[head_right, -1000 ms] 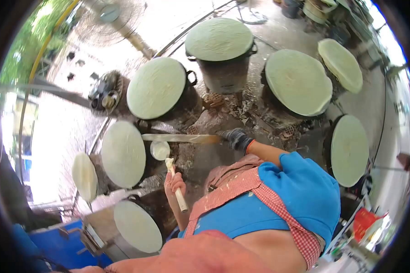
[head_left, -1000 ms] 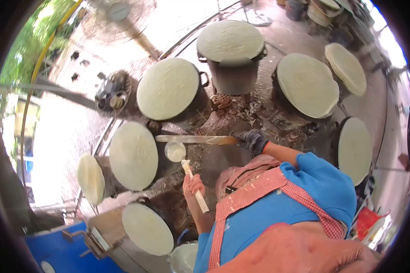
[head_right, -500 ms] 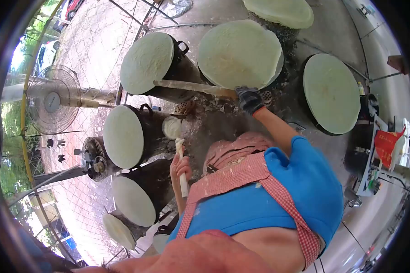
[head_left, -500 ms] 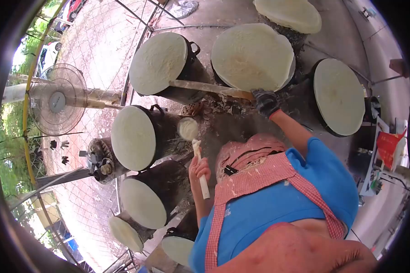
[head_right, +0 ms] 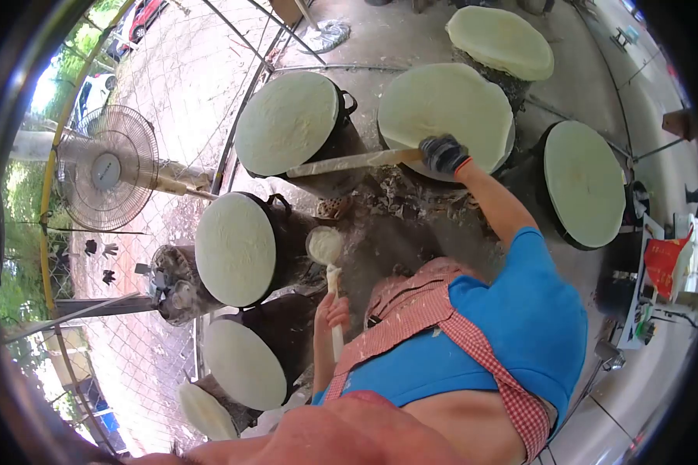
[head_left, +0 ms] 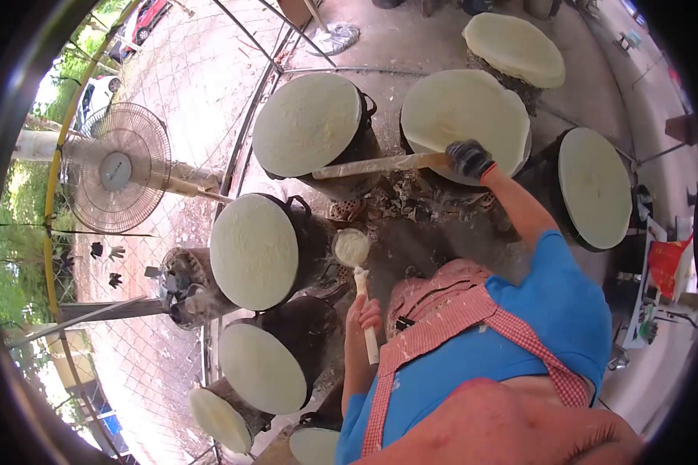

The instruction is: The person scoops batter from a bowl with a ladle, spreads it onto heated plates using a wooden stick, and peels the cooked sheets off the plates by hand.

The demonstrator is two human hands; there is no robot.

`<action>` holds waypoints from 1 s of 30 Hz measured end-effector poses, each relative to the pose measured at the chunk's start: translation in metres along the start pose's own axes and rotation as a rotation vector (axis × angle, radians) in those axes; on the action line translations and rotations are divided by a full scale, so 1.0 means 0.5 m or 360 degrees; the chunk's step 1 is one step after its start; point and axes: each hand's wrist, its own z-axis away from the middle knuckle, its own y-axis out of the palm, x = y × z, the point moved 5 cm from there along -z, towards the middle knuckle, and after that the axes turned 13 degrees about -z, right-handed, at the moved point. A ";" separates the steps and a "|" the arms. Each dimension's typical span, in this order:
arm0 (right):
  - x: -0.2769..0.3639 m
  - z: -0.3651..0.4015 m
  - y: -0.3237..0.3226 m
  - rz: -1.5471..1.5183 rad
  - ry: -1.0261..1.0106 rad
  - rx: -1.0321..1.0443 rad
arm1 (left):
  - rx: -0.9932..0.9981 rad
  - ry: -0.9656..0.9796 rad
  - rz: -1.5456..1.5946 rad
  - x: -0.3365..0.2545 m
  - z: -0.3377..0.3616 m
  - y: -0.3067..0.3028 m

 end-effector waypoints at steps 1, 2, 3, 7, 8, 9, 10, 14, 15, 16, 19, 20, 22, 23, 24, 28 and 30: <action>-0.013 -0.018 -0.019 0.0141 0.0108 0.0122 | -0.0143 0.0085 0.0058 -0.009 0.007 -0.012; -0.026 -0.038 -0.046 0.0284 0.0219 0.0240 | -0.0126 0.0079 0.0067 -0.015 0.012 -0.017; -0.036 -0.063 -0.079 0.0302 0.0213 0.0244 | -0.0129 0.0114 0.0113 -0.024 0.016 -0.026; -0.114 -0.190 -0.196 0.0161 0.0115 0.0170 | -0.0101 0.0142 0.0160 -0.046 0.014 -0.050; -0.155 -0.236 -0.227 0.0175 0.0098 0.0171 | -0.0080 0.0147 0.0165 -0.045 -0.005 -0.042; -0.191 -0.279 -0.255 0.0209 -0.0004 0.0110 | -0.0093 0.0173 0.0181 -0.041 -0.012 -0.035; -0.230 -0.319 -0.282 0.0241 -0.0106 0.0048 | -0.0107 0.0199 0.0196 -0.034 -0.021 -0.028; -0.349 -0.405 -0.422 0.0105 -0.0111 -0.0030 | -0.0166 0.0257 0.0218 -0.005 -0.086 -0.007; -0.385 -0.415 -0.475 -0.0074 0.0097 0.0030 | -0.0111 0.0296 0.0178 0.001 -0.110 -0.010; -0.432 -0.426 -0.512 -0.0258 0.0304 0.0104 | -0.0061 0.0334 0.0141 0.013 -0.134 -0.011; -0.599 -0.412 -0.615 -0.0374 0.0536 -0.0046 | -0.0047 0.0527 0.0090 0.051 -0.208 0.016; -0.661 -0.382 -0.645 -0.0299 0.0508 -0.0180 | -0.0054 0.0501 0.0061 0.065 -0.233 0.024; -0.792 -0.293 -0.697 0.0023 0.0389 -0.0458 | 0.0011 0.0602 0.0108 0.084 -0.275 0.037; -0.857 -0.241 -0.711 0.0321 0.0265 -0.0606 | 0.0006 0.0550 0.0071 0.096 -0.294 0.049; -0.905 -0.184 -0.713 0.0562 0.0199 -0.0735 | -0.0010 0.0561 0.0065 0.104 -0.310 0.060; -1.167 0.062 -0.509 -0.1153 0.1429 -0.1464 | -0.0123 0.0487 0.0094 0.117 -0.346 0.104; -1.209 0.149 -0.412 -0.1259 0.1809 -0.1506 | -0.0089 0.0454 0.0071 0.103 -0.350 0.097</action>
